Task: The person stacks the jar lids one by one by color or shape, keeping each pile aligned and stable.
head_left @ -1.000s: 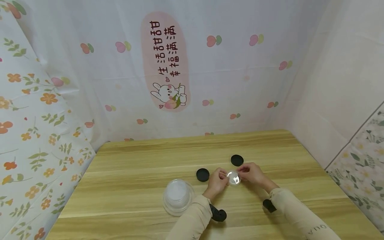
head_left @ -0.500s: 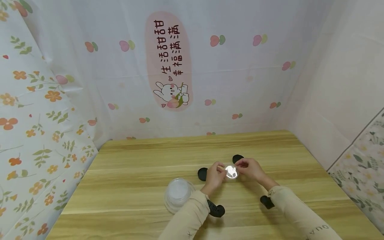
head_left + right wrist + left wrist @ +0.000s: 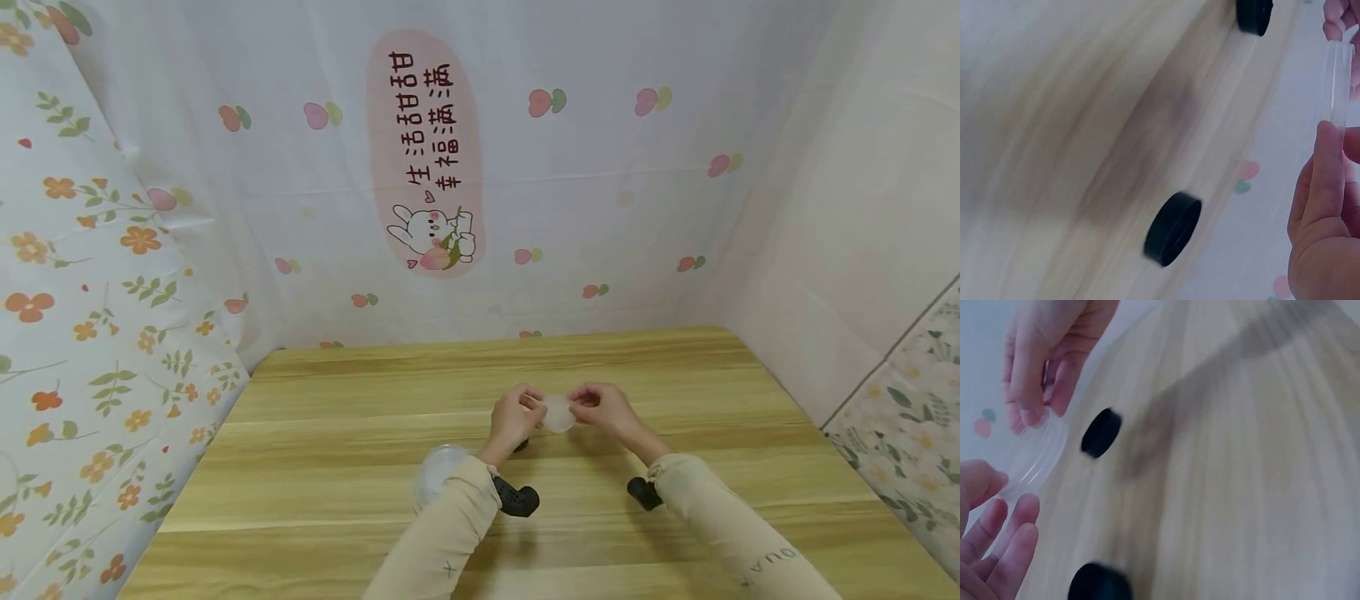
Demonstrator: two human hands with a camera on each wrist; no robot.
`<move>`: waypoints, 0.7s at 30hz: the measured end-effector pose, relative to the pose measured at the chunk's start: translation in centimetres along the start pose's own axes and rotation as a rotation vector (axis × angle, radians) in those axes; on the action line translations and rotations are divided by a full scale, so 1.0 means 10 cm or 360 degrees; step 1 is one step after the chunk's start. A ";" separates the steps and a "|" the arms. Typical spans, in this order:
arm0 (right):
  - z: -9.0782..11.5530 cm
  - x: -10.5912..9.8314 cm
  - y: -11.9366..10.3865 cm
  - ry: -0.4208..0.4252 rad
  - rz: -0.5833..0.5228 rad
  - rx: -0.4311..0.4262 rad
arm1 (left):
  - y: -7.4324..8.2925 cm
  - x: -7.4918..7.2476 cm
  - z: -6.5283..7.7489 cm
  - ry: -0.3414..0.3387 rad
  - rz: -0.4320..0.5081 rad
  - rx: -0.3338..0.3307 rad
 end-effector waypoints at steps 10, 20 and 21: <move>-0.16 0.31 -0.21 -0.0111 -0.0069 -0.0026 | -0.05 -0.41 -0.01 -0.0111 -0.0125 -0.0038; -0.29 0.62 -0.42 -0.0170 0.0080 -0.0134 | -0.16 -0.76 0.07 -0.0259 -0.0062 -0.0004; -0.30 0.66 -0.45 -0.0181 0.0101 -0.0158 | -0.17 -0.79 0.09 -0.0273 -0.0052 0.0001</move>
Point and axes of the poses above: each hand's wrist, its own z-axis away from the middle knuckle, its own x-axis out of the palm, y = z × x, the point moved 7 cm from there along -z, towards the middle knuckle, and after that the axes turned 6 degrees about -y, right-handed, at the moved point
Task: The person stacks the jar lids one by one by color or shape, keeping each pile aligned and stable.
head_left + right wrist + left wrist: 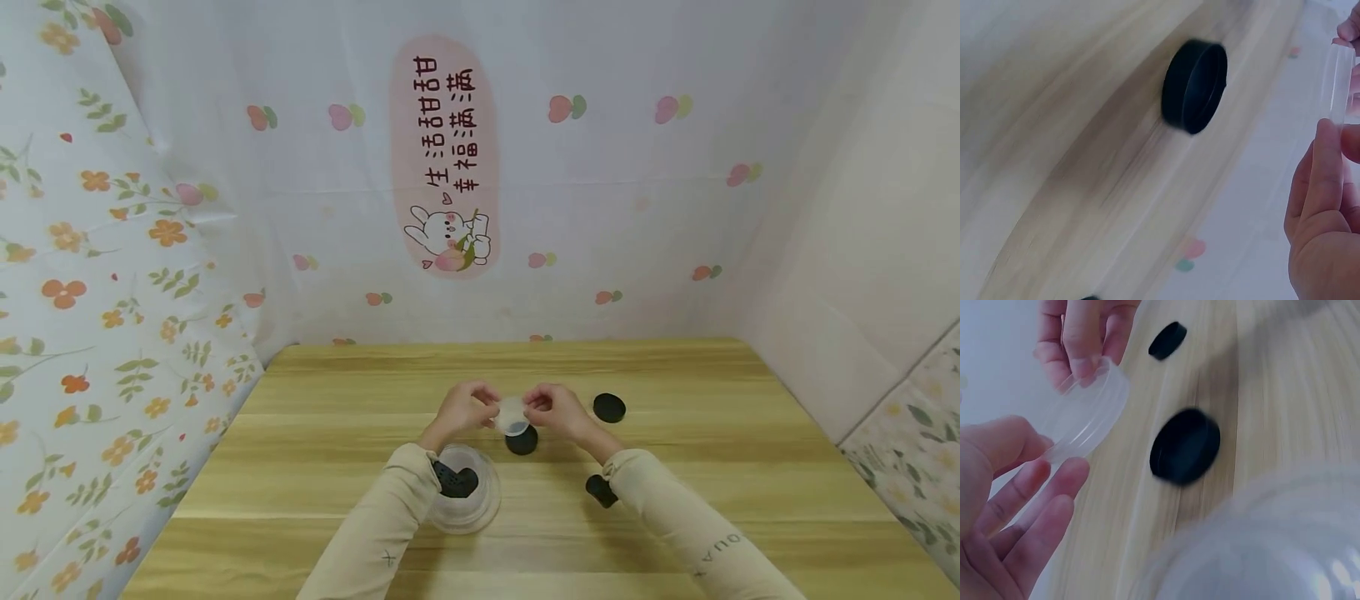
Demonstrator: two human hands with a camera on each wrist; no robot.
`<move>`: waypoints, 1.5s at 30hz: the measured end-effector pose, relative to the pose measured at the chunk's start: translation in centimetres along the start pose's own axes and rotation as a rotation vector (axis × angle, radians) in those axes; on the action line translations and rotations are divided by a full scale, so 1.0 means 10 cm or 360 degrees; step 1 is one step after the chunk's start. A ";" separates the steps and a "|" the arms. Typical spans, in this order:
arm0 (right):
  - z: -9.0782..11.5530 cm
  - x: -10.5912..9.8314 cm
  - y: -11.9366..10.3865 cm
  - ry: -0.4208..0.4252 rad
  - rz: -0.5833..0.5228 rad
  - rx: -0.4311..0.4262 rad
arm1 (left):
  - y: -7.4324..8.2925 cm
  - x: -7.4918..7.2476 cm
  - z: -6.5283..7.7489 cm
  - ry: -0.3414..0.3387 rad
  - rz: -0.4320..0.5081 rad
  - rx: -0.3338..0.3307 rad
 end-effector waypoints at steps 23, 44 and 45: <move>-0.06 0.61 -0.31 -0.0236 0.0088 -0.0219 | -0.19 -0.34 0.37 -0.0273 -0.0115 -0.0032; -0.02 0.90 -0.33 -0.0425 -0.0120 -0.0045 | -0.29 -0.40 0.59 -0.0395 -0.0206 -0.0136; -0.02 0.91 -0.34 -0.0428 -0.0113 -0.0052 | -0.30 -0.40 0.59 -0.0394 -0.0200 -0.0141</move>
Point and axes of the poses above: each hand's wrist, its own z-axis away from the middle knuckle, its own x-axis out of the palm, y = z × x, the point moved 7 cm from there along -z, towards the middle knuckle, and after that the axes turned 6 degrees about -y, right-handed, at the moved point
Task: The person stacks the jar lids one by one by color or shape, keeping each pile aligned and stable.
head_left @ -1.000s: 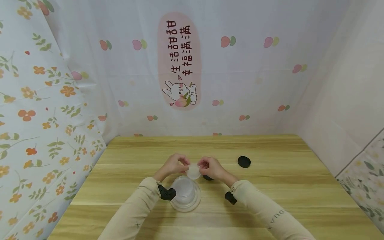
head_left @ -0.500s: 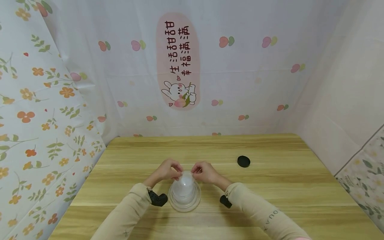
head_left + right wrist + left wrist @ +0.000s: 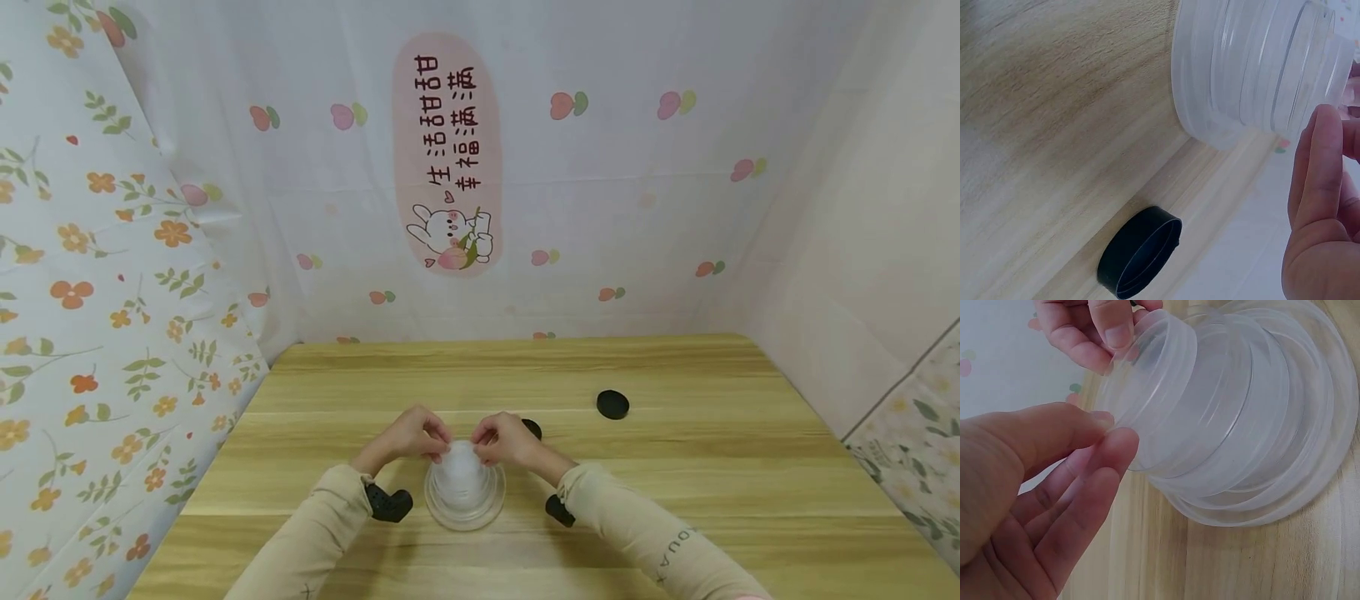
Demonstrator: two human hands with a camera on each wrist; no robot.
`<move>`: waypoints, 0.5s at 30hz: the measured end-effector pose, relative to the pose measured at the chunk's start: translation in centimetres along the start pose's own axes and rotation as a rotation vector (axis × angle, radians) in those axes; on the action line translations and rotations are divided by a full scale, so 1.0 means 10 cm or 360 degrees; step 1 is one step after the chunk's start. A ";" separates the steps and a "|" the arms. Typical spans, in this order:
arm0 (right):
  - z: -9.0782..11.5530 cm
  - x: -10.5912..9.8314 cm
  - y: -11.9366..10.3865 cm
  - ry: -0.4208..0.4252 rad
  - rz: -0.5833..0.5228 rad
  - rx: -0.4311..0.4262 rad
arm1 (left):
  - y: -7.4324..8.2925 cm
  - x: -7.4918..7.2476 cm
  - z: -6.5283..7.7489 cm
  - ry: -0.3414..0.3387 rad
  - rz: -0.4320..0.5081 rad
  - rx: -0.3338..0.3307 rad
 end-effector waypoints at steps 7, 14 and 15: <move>0.00 0.01 -0.01 0.0000 0.0046 -0.0005 | -0.15 0.01 -0.05 -0.0024 0.0071 0.0093; 0.00 0.03 -0.02 -0.0003 0.0129 -0.0014 | -0.05 0.01 0.00 0.0029 0.0036 -0.0034; 0.00 0.03 -0.02 -0.0003 0.0141 -0.0022 | -0.05 0.02 0.00 0.0030 0.0029 -0.0041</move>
Point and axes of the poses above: each hand's wrist, its own z-axis away from the middle knuckle, its own x-axis out of the palm, y = z × x, the point moved 7 cm from there along -z, towards the middle knuckle, and after that the axes turned 6 degrees about -y, right-handed, at the moved point
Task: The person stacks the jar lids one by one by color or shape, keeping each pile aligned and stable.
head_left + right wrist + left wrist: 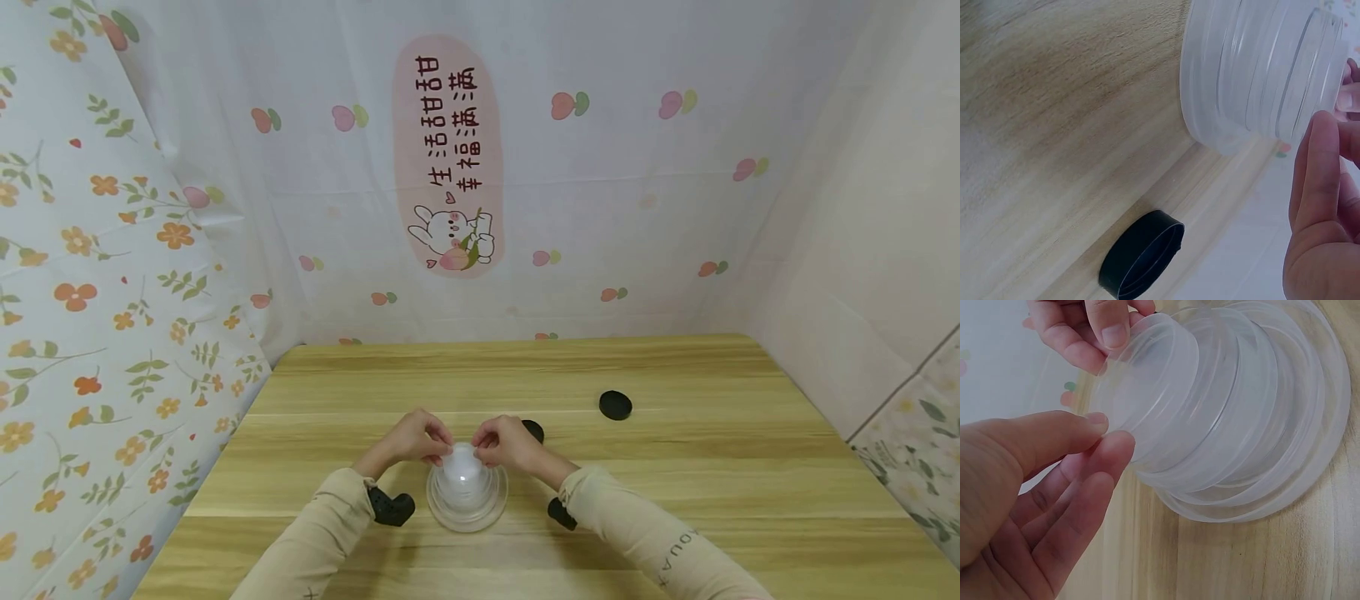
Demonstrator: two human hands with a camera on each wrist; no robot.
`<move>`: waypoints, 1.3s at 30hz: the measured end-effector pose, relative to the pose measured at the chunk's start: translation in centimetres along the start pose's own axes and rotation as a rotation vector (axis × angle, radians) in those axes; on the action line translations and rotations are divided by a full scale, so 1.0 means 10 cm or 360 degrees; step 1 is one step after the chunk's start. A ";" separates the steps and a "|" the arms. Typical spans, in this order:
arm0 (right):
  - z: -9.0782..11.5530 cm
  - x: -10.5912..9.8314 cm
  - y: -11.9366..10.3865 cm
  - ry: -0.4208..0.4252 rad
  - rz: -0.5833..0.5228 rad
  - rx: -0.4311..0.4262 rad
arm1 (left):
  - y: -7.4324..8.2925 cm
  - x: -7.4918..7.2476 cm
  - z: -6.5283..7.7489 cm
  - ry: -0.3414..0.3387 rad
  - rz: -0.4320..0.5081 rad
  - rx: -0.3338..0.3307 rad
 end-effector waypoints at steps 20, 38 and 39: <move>0.04 -0.03 -0.02 0.0063 0.0042 -0.0098 | 0.02 0.00 0.00 -0.0021 -0.0014 0.0106; 0.36 -0.43 0.43 0.0347 -0.0211 0.0092 | 0.37 0.07 -0.17 0.0052 -0.0278 0.0399; 0.39 -0.44 0.46 0.0355 -0.0216 0.0104 | 0.40 0.09 -0.19 0.0061 -0.0284 0.0408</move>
Point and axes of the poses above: each hand's wrist, its own z-axis away from the middle knuckle, its own x-axis out of the palm, y = z × x, the point moved 7 cm from there along -z, towards the middle knuckle, and after that the axes turned 6 degrees about -y, right-handed, at the moved point
